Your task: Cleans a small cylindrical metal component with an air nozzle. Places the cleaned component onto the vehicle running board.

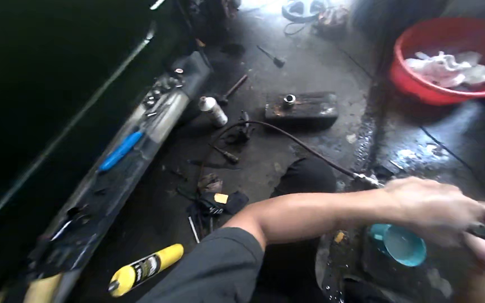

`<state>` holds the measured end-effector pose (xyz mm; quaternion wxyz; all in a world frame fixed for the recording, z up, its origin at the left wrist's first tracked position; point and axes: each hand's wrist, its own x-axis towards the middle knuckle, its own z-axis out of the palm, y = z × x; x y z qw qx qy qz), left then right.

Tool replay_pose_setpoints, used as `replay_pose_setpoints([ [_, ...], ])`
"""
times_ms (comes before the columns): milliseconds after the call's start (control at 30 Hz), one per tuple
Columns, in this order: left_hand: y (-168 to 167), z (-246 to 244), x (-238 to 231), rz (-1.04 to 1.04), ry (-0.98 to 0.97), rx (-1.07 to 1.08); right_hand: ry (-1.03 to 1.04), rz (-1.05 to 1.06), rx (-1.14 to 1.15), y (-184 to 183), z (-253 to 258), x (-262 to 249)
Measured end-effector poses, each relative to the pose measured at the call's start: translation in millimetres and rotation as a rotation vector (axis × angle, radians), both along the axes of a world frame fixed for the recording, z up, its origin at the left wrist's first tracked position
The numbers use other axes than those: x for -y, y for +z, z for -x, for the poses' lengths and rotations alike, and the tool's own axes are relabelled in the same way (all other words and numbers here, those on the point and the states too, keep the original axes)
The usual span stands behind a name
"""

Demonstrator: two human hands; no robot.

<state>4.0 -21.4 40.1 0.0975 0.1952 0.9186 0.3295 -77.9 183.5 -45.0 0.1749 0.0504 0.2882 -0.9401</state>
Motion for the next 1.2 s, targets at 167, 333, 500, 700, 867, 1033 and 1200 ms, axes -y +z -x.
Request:
replay_pose_setpoints([
  [167, -1.2, 2.7, -2.7, 0.034, 0.066, -0.020, -0.217, -0.170, 0.039, 27.9, -19.1, 25.8],
  [333, -1.2, 0.6, -2.2, 0.090, 0.066, -0.028, -0.099, -0.083, 0.029, 19.7, -17.1, 12.9],
  [500, -4.9, 1.9, -9.2, 0.129, 0.046, -0.002, -0.157, -0.048, 0.064, 24.5, -20.3, 11.3],
  [700, -9.8, -0.7, -15.3, 0.097, 0.079, -0.070, -0.214, -0.013, 0.009, 27.5, -26.5, 16.4],
  [867, -15.3, -5.0, -22.5, 0.040, 0.123, -0.144, -0.165, 0.022, -0.054, 27.5, -31.3, 14.9],
  [1033, -15.4, -5.4, -19.4, 0.009, 0.081, -0.141, -0.110, 0.166, -0.059, 29.0, -35.0, 15.4],
  [1200, -13.4, -3.0, -18.1, 0.010, 0.128, -0.174, -0.112, 0.214, -0.060, 29.7, -35.6, 16.7],
])
